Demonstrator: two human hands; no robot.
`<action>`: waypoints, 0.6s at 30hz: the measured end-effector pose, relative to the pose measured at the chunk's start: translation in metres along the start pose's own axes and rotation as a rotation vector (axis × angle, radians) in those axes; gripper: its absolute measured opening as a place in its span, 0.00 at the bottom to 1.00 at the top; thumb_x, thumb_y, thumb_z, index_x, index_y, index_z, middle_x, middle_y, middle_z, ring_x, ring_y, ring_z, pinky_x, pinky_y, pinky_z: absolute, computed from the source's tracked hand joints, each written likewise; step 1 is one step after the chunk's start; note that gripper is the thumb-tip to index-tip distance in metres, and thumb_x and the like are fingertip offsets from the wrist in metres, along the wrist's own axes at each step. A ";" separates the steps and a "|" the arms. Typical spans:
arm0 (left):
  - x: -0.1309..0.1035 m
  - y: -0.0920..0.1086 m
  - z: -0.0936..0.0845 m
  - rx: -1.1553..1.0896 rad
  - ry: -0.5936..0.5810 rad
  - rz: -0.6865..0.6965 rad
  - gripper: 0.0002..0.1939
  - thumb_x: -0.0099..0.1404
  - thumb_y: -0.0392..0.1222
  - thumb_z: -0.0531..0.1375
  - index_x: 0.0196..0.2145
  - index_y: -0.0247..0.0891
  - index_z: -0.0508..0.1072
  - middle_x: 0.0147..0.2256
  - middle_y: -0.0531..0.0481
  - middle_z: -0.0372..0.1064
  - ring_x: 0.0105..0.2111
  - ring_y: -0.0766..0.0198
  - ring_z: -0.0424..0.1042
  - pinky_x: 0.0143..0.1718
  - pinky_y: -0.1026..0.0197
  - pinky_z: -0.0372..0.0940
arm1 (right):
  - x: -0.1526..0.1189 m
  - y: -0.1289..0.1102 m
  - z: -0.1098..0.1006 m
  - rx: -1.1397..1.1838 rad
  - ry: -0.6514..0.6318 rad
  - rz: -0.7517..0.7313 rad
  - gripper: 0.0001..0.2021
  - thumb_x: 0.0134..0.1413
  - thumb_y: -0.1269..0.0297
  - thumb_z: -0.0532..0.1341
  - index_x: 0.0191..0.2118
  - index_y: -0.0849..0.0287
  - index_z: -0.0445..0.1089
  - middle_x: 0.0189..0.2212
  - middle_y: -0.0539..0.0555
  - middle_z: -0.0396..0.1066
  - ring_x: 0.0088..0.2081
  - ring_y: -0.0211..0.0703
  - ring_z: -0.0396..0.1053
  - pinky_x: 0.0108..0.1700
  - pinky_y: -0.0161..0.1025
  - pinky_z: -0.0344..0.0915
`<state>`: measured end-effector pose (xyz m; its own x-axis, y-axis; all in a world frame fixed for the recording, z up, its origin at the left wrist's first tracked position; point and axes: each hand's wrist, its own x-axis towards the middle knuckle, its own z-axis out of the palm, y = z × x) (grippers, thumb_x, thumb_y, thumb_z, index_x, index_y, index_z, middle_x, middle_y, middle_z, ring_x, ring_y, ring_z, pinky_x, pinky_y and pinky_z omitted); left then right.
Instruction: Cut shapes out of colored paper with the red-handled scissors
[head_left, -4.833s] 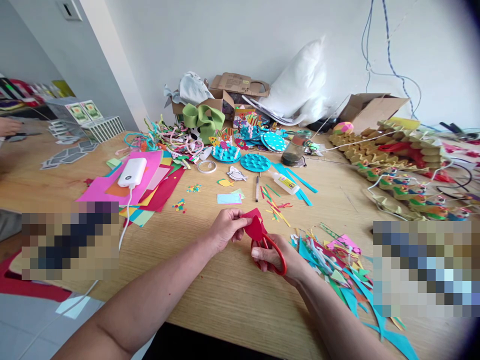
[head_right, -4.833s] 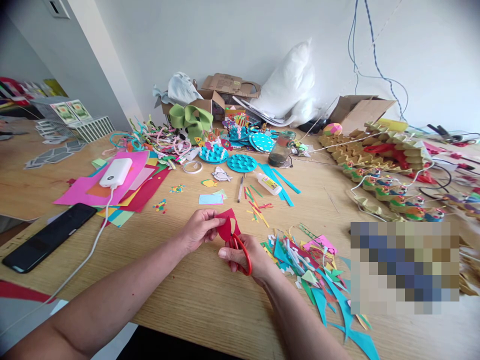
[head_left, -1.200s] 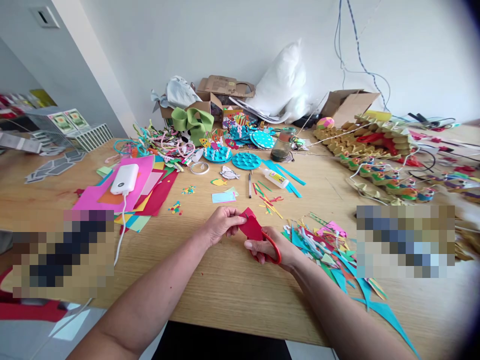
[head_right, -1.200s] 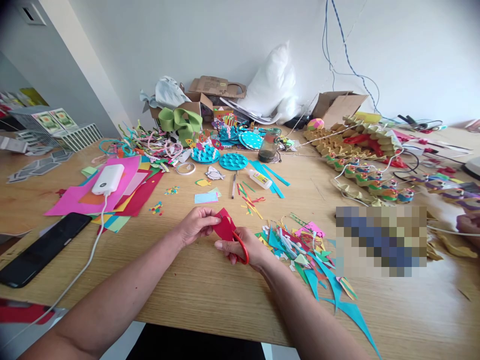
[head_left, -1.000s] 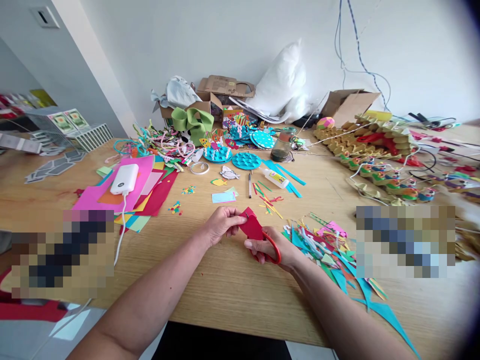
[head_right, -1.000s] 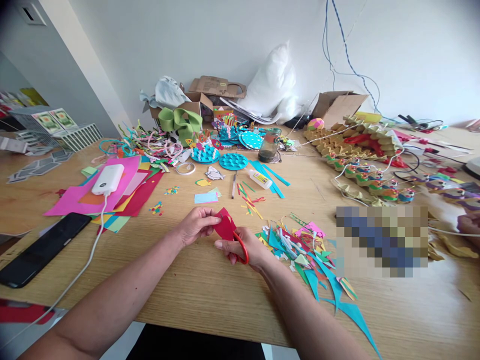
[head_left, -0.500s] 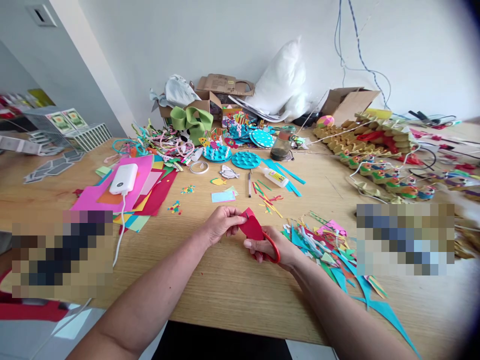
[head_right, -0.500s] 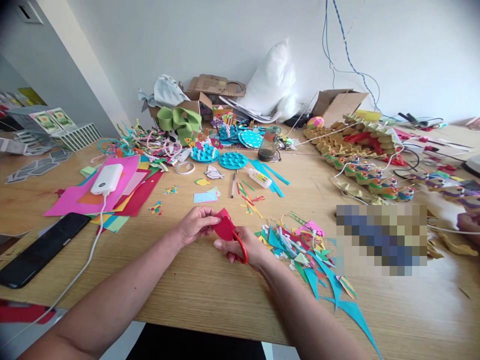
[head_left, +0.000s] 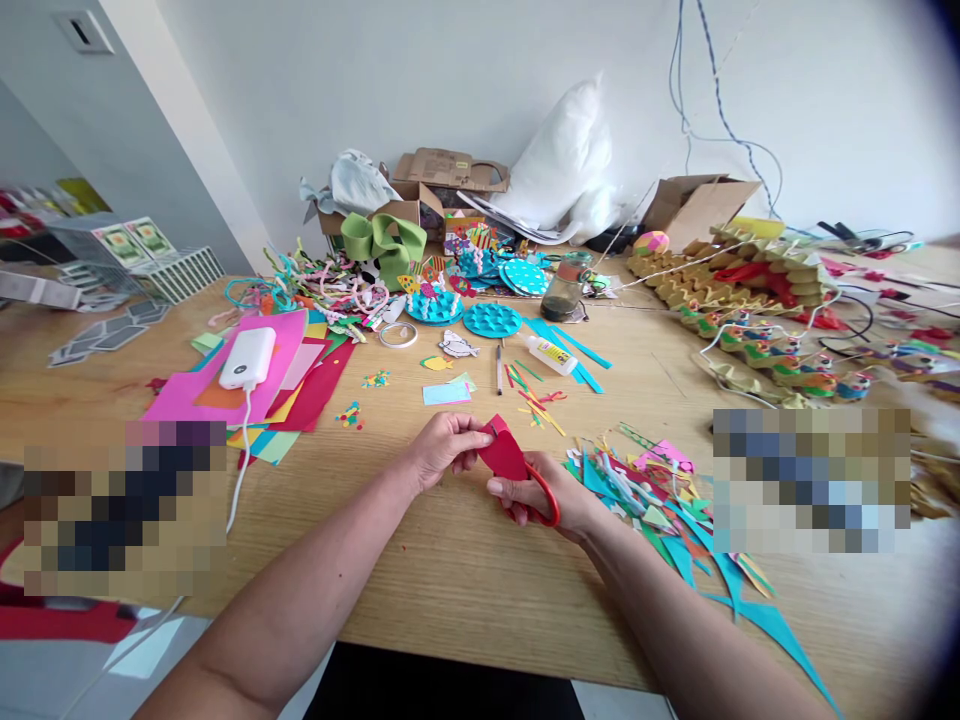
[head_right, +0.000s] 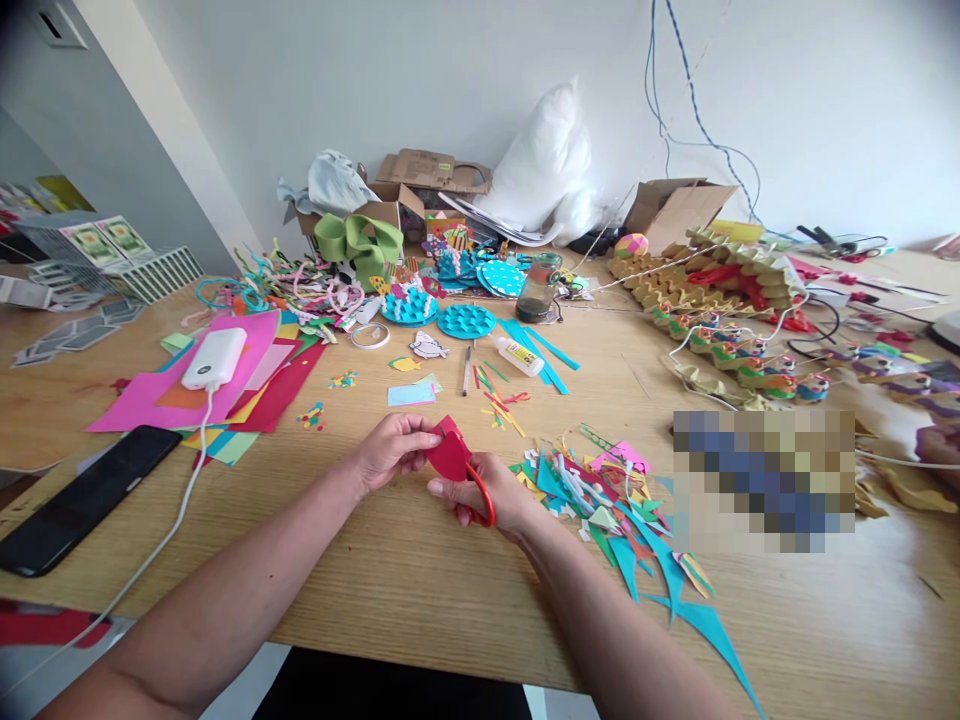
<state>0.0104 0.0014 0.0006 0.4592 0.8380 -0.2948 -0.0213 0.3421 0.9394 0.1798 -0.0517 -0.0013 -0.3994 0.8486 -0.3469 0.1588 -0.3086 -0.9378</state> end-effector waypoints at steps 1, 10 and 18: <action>0.000 0.000 0.000 0.000 0.001 -0.002 0.13 0.49 0.46 0.64 0.29 0.33 0.71 0.17 0.56 0.63 0.14 0.75 0.57 0.14 0.70 0.47 | 0.000 0.000 0.000 -0.004 0.003 0.005 0.19 0.40 0.51 0.67 0.21 0.62 0.63 0.13 0.45 0.63 0.13 0.28 0.55 0.16 0.29 0.45; 0.001 0.000 0.001 -0.033 0.036 0.009 0.12 0.49 0.45 0.64 0.29 0.34 0.69 0.18 0.56 0.64 0.14 0.75 0.58 0.14 0.70 0.48 | -0.001 -0.005 0.000 -0.004 0.018 0.022 0.20 0.36 0.50 0.68 0.20 0.62 0.64 0.13 0.46 0.63 0.14 0.30 0.58 0.17 0.28 0.46; 0.000 0.000 0.001 -0.023 0.024 0.011 0.12 0.49 0.44 0.64 0.28 0.34 0.70 0.17 0.57 0.63 0.14 0.75 0.58 0.13 0.71 0.48 | -0.001 -0.001 0.000 -0.011 0.011 0.000 0.19 0.38 0.51 0.68 0.21 0.62 0.64 0.13 0.46 0.63 0.14 0.29 0.57 0.16 0.28 0.46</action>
<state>0.0111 0.0014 0.0003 0.4374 0.8518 -0.2884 -0.0471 0.3419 0.9385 0.1803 -0.0521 0.0003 -0.3895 0.8534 -0.3465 0.1686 -0.3038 -0.9377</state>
